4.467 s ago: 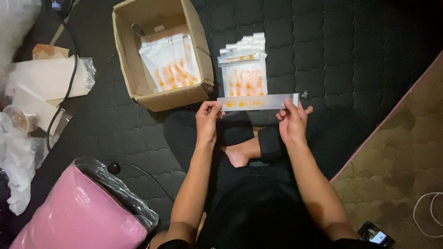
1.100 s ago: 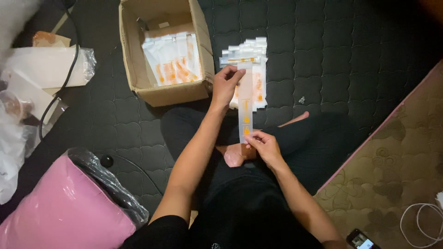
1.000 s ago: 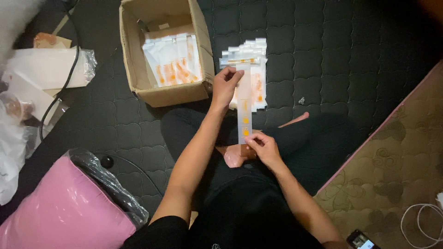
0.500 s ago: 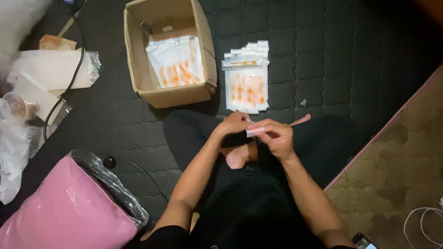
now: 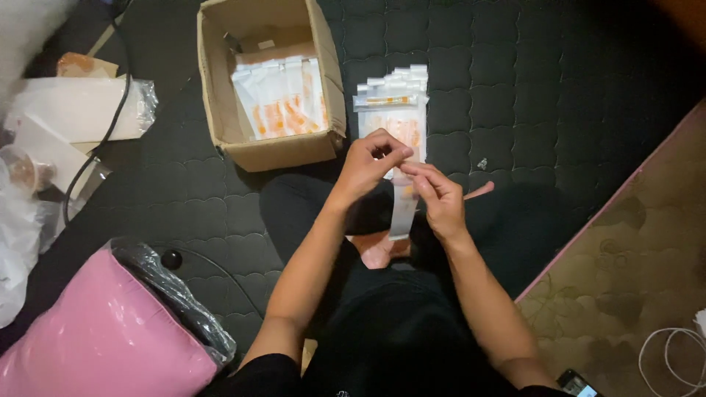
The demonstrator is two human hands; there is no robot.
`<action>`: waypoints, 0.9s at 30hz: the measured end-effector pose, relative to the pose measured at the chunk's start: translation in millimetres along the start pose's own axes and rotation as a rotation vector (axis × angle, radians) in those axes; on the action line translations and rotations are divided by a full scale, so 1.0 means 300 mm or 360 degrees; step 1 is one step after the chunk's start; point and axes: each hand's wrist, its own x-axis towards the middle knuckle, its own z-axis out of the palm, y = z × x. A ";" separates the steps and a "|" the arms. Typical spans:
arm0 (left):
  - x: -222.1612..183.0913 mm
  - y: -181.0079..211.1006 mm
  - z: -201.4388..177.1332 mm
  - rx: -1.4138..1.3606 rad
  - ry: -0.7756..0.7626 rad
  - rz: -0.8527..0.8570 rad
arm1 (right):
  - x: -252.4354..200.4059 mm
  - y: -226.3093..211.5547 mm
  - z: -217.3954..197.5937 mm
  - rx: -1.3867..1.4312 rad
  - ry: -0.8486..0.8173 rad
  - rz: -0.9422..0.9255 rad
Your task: Organizing and stacking strips of plastic packets from a cardboard box onto the floor mat.
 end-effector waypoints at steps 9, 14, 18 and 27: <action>0.119 -0.032 -0.029 0.0186 0.0144 0.0082 | -0.107 0.107 -0.035 0.0065 -0.0015 0.0236; 0.172 -0.002 -0.051 0.0138 0.0123 0.0110 | -0.176 0.126 -0.033 0.0050 -0.0062 0.0336; 0.193 -0.012 -0.049 0.0156 0.0114 0.0119 | -0.211 0.116 -0.044 0.0015 -0.0064 0.0424; 0.221 -0.054 -0.033 0.0236 0.0143 0.0020 | -0.257 0.133 -0.048 -0.0039 -0.0080 0.0458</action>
